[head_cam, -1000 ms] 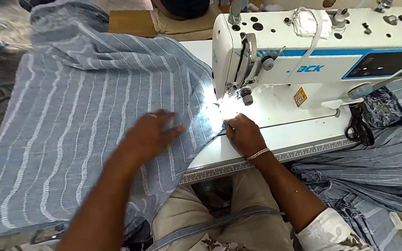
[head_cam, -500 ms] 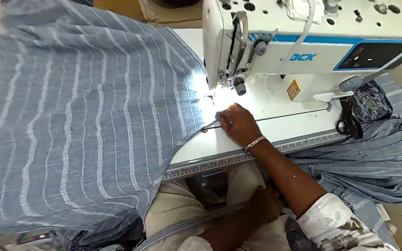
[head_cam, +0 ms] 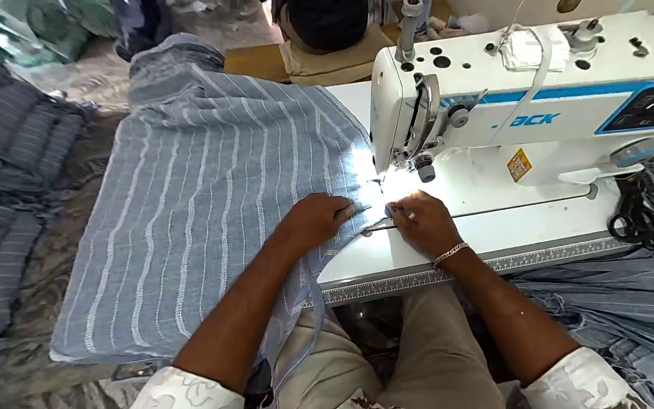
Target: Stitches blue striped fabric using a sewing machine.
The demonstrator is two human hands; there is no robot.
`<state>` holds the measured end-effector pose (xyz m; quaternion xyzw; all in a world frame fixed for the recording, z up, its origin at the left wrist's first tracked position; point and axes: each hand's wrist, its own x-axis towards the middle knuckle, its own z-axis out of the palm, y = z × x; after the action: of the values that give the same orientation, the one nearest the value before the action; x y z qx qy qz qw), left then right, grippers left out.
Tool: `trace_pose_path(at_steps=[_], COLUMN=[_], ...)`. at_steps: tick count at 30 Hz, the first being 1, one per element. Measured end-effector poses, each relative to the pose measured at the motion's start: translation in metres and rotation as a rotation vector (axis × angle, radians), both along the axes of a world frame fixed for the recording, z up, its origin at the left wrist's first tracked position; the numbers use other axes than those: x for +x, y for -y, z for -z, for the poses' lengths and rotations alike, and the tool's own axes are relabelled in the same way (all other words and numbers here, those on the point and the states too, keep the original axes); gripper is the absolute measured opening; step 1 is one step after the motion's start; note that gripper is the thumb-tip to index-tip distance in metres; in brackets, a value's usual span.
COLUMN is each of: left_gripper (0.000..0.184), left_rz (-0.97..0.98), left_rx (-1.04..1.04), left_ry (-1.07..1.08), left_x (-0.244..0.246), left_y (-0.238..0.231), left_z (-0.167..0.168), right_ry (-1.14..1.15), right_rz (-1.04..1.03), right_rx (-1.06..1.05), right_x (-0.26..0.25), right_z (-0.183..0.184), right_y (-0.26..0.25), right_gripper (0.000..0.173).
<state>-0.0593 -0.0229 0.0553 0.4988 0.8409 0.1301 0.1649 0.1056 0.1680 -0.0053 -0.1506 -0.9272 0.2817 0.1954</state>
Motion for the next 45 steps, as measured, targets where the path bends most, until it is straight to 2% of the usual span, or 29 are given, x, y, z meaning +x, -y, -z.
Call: trace_pose_path(at_steps=[4,10,17,23,27,32,36,41,45], left_gripper=[0.04,0.025,0.035,0.033,0.033,0.033,0.034,0.042,0.08], left_rz=[-0.077,-0.257,-0.462,-0.435,-0.393,-0.38,-0.371,-0.424,-0.466], left_rx=[0.255,0.223,0.144,0.085,0.061,0.037,0.011,0.047,-0.023], left_ry=[0.103,0.001,0.063,0.074,0.13,0.122,0.098,-0.11,-0.126], left_x=[0.019,0.04,0.053,0.055,0.049,0.05,0.051,0.06,0.041], left_y=[-0.02,-0.032,-0.039,-0.041,-0.037,-0.039,-0.041,-0.045,-0.044], left_z=[0.014,0.033,0.017,0.019,0.015,0.012,0.013,0.025,0.037], right_ry=[0.005,-0.01,-0.005,-0.064,-0.072,-0.061,-0.085,0.061,0.228], right_rz=[0.03,0.114,0.144,0.149,0.146,0.21,0.135,0.087,0.124], right_rx=[-0.024,-0.132,-0.151,-0.059,-0.04,-0.044,0.169,0.236,0.202], right_x=[0.002,0.004,0.005,0.005,0.004,-0.001,0.001,0.004,-0.004], right_z=[0.001,-0.003,-0.002,0.001,0.003,0.001,0.007,0.001,-0.013], right_y=[-0.002,0.001,0.002,0.006,0.009,0.013,0.02,0.024,0.029], right_gripper=[0.023,0.021,0.021,0.021,0.026,0.019,0.02,0.025,0.028])
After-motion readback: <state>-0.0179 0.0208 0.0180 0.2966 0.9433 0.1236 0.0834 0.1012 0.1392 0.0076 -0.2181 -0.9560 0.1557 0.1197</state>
